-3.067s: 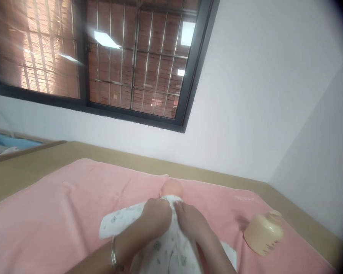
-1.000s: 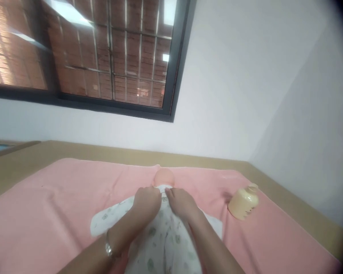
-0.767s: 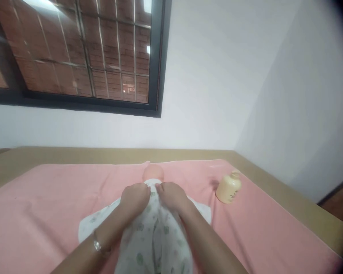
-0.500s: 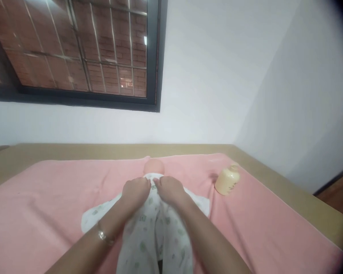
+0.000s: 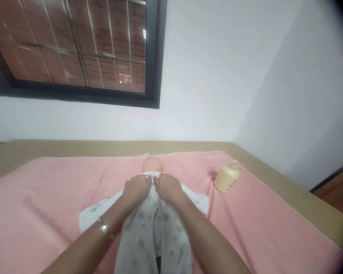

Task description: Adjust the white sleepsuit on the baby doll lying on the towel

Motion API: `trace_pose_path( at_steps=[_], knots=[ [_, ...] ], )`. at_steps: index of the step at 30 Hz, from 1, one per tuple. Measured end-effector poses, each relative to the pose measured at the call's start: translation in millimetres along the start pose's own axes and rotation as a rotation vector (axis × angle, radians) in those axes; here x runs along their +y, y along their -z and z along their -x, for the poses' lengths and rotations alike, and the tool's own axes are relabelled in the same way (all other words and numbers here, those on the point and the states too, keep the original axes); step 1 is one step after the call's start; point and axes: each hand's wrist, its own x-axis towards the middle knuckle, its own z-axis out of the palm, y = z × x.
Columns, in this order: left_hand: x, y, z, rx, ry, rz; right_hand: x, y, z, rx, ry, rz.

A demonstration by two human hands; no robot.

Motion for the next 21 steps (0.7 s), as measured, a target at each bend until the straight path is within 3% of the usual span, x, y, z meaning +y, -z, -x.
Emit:
trace_pose_path(
  at_steps=[4, 11, 21],
  knots=[
    [1.1, -9.1, -4.8, 0.039, 0.065, 0.028, 11.9, -15.6, -16.5, -0.019, -0.107, -0.095],
    [-6.7, -19.8, -11.8, 0.09, 0.077, 0.064, 22.8, -29.1, -24.8, 0.055, -0.14, -0.201],
    [-8.7, -21.0, -12.2, 0.096, 0.053, 0.102, 26.7, -35.8, -27.6, 0.104, -0.144, -0.204]
  ],
)
